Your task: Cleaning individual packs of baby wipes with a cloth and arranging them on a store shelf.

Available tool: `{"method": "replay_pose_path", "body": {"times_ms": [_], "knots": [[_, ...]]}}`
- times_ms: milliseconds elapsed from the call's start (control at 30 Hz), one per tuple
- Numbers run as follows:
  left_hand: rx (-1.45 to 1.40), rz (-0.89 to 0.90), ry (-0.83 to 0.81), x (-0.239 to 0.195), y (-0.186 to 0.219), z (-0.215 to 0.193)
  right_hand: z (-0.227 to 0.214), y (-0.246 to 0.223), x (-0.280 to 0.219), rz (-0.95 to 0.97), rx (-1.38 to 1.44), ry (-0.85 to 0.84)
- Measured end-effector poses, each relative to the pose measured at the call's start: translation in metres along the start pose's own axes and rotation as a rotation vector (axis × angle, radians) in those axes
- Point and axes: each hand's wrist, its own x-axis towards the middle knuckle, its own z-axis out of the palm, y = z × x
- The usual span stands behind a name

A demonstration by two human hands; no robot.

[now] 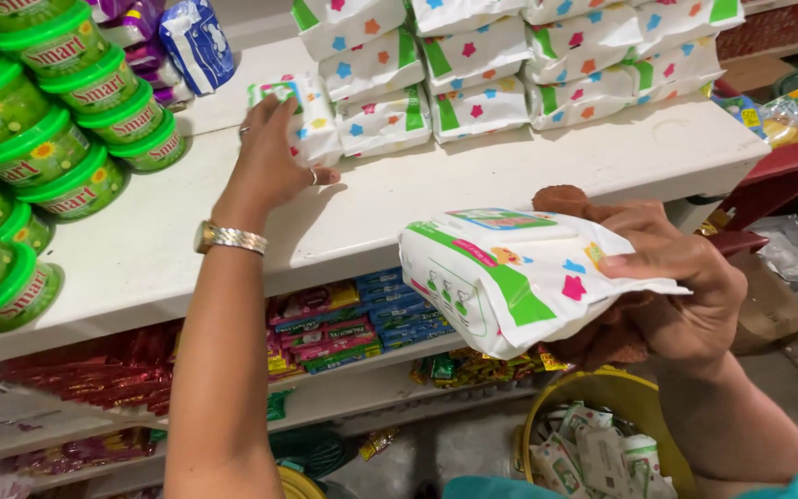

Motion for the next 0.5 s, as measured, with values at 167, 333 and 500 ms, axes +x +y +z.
{"method": "replay_pose_path", "body": {"times_ms": [167,333,500], "knots": [[-0.167,0.039,0.011,-0.022,0.01,-0.04,0.02,-0.004,0.017,-0.041,-0.052,-0.018],[-0.894,-0.075,-0.458,-0.094,0.048,-0.101,0.07,-0.004,0.074,-0.476,-0.375,-0.024],[-1.453,-0.032,-0.127,-0.111,0.038,-0.098,0.136,0.013,0.138,-0.575,-0.474,-0.163]]}}
